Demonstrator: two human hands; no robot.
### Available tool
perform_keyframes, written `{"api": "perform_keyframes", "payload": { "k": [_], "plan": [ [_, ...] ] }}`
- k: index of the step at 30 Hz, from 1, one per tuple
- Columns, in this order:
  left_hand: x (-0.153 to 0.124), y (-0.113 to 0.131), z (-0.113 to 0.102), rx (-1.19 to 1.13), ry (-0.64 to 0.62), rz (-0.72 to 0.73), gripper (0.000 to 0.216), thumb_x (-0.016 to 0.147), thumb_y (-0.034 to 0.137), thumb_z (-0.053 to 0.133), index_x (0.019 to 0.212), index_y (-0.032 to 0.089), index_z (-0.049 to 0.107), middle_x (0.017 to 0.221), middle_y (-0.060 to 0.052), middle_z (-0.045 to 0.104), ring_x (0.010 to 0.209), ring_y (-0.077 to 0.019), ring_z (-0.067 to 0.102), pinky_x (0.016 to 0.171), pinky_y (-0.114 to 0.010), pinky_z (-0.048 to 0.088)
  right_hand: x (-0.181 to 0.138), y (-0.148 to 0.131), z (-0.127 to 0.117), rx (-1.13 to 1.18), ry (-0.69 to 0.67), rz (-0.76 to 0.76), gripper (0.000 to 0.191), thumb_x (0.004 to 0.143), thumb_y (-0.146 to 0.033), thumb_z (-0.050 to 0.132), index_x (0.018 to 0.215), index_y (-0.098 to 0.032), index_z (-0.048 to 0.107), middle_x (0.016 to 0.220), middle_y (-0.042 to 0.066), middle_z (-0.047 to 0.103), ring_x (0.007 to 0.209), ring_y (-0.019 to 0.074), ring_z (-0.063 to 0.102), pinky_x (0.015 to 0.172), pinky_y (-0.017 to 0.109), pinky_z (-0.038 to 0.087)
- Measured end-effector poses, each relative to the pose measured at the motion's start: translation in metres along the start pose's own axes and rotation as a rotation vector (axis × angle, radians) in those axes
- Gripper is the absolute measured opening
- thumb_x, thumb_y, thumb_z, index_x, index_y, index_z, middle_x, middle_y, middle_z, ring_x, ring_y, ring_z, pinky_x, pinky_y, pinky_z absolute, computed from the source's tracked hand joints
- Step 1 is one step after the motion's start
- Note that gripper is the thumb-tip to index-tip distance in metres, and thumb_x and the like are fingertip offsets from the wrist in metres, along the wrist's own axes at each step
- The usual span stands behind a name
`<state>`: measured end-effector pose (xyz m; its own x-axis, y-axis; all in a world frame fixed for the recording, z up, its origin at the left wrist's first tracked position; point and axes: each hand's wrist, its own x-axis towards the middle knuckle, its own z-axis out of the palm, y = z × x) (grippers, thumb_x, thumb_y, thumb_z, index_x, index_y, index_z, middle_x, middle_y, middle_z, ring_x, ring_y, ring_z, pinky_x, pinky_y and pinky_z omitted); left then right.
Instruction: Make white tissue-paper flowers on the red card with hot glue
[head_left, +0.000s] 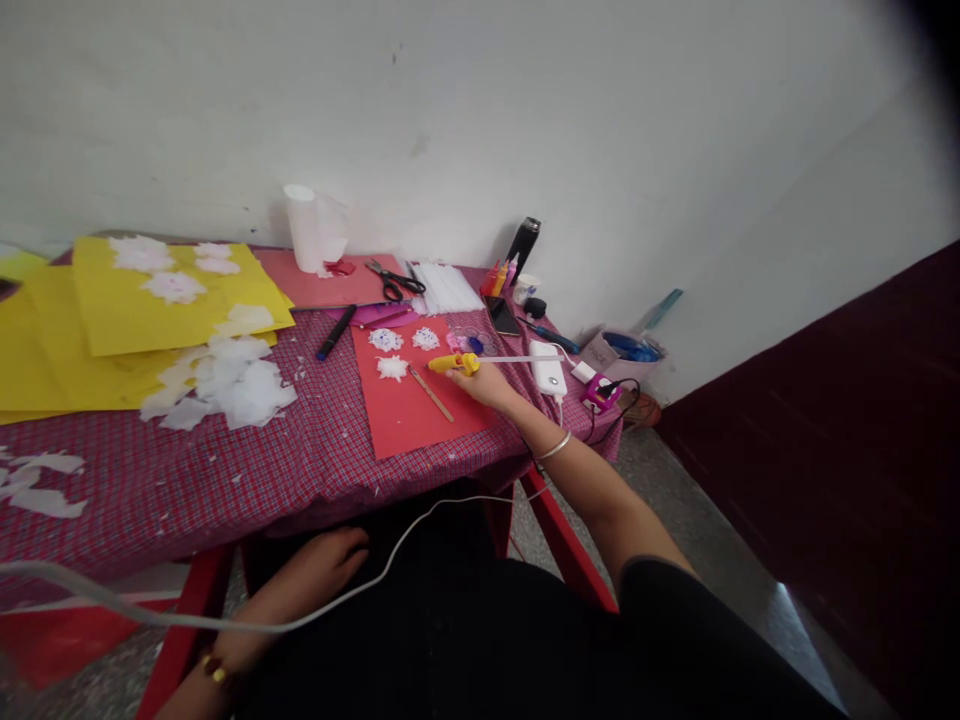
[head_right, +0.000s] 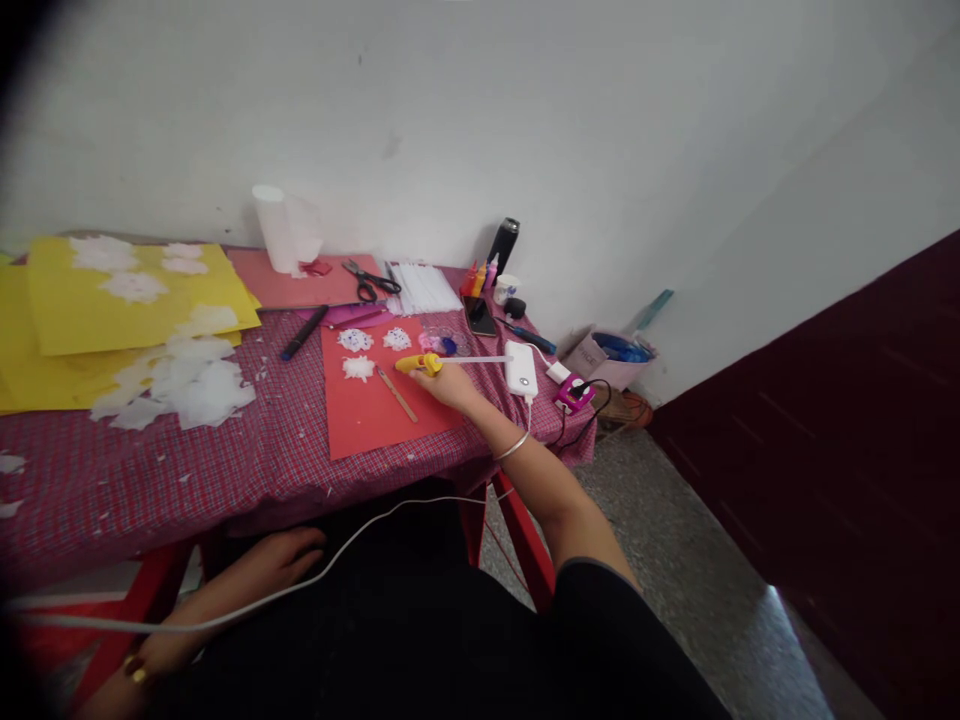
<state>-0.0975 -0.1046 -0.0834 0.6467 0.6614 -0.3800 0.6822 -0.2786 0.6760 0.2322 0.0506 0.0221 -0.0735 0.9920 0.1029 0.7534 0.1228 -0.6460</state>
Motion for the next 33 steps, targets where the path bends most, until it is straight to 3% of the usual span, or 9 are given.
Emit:
{"api": "perform_keyframes", "payload": {
  "k": [15, 33],
  "plan": [
    [-0.001, 0.002, -0.001, 0.008, 0.0, -0.003, 0.035, 0.093, 0.03, 0.042, 0.102, 0.018, 0.073, 0.11, -0.012, 0.075, 0.099, -0.0261, 0.071, 0.087, -0.034, 0.049, -0.003, 0.008, -0.008, -0.074, 0.06, 0.081, 0.03, 0.091, -0.039, 0.064, 0.106, -0.015, 0.073, 0.096, 0.007, 0.075, 0.08, 0.0187, 0.066, 0.074, 0.027, 0.048],
    [0.001, 0.0, 0.0, -0.002, -0.012, 0.0, 0.03, 0.093, 0.03, 0.044, 0.097, 0.019, 0.071, 0.109, -0.011, 0.074, 0.096, -0.0233, 0.069, 0.085, -0.031, 0.048, -0.007, 0.001, -0.006, -0.017, 0.031, 0.048, 0.028, 0.09, -0.036, 0.064, 0.107, -0.016, 0.072, 0.091, 0.005, 0.075, 0.079, 0.0178, 0.066, 0.075, 0.026, 0.048]
  ]
}}
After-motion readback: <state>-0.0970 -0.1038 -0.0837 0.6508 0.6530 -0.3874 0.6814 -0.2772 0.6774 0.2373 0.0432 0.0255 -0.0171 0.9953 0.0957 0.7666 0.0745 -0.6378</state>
